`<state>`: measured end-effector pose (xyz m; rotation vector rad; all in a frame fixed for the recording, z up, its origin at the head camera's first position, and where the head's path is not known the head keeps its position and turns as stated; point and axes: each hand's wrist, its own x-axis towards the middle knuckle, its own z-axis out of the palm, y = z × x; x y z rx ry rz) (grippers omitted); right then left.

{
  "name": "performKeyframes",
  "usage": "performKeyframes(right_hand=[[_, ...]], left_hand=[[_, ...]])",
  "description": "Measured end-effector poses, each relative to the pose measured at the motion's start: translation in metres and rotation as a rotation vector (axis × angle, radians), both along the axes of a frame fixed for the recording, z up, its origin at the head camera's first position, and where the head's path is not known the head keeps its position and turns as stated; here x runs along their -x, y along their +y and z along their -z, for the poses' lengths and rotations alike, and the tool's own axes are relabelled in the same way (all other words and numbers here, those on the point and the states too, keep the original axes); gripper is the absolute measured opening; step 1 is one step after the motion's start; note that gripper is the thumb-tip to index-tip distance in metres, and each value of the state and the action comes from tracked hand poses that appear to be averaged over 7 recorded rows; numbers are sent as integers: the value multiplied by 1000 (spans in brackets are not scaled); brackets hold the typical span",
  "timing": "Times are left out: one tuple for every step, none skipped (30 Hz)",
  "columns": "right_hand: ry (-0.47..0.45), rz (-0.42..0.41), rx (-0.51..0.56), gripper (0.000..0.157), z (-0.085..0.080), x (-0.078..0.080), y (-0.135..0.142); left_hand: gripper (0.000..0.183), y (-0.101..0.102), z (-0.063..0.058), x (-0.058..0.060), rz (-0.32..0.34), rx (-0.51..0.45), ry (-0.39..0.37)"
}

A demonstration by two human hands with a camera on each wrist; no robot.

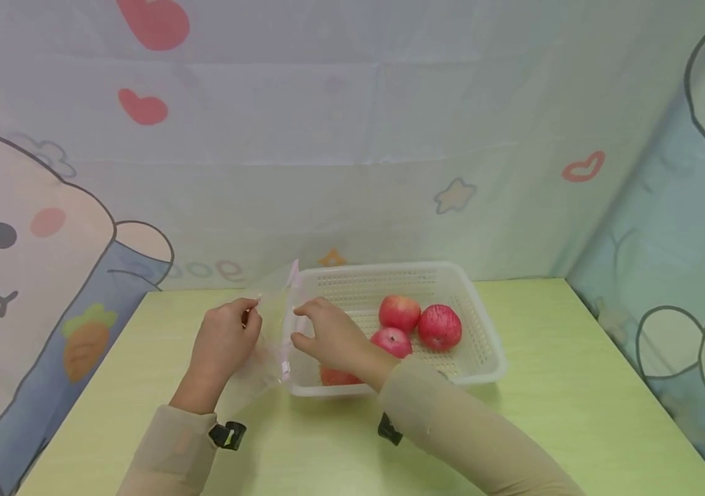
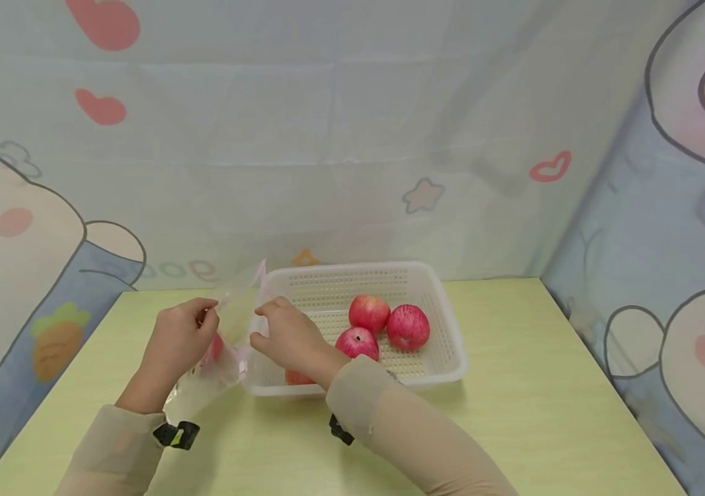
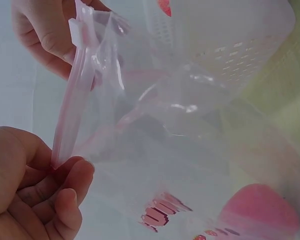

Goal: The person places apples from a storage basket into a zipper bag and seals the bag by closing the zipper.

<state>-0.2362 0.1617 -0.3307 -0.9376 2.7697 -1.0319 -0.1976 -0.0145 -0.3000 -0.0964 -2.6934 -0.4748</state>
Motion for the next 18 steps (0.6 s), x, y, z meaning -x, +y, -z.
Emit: performKeyframes(right_hand=[[-3,-1,-2,43,0,0,0],[-7,-1,-6,44,0,0,1],[-13,-1,-9,44,0,0,1],[-17,-2,-14,44,0,0,2],[-20,-3,-22,45,1,0,2],[-23,-4,-28,45,1,1,3],[-24,-6,-33,45,1,1,3],[-24,-8,-39,45,1,1,4],[-23,-10,-48,45,1,1,4],[-22,-13,-55,46,2,1,5],[-23,-15,-62,46,2,2,5],[-27,-16,-70,47,2,2,5],[-30,-17,-80,47,2,2,6],[-34,-16,-91,47,3,2,6],[-40,-15,-99,48,3,2,7],[-45,-15,-104,48,3,3,7],[-51,-14,-110,48,3,3,7],[-60,-12,-117,49,4,3,8]], left_hand=[[28,0,0,0,0,0,3],[28,0,0,0,0,0,5],[27,-1,0,0,-2,1,8],[27,-1,0,0,-4,1,10],[27,-1,0,0,-6,1,14],[27,-1,-1,0,-9,0,17],[27,-2,-1,0,-11,0,20],[27,-2,-1,0,-11,1,22],[28,-2,-2,-1,-14,2,25],[28,-3,-2,-1,-14,3,26],[28,-3,-3,-1,-15,5,28],[28,-3,-3,-1,-15,6,28],[28,-4,-4,-1,-17,7,28],[28,-4,-4,-1,-20,6,29],[28,-4,-4,-1,-24,5,29],[29,-5,-5,-1,-25,3,29],[29,-5,-5,-1,-27,4,31],[28,-5,-5,-1,-28,2,33]])
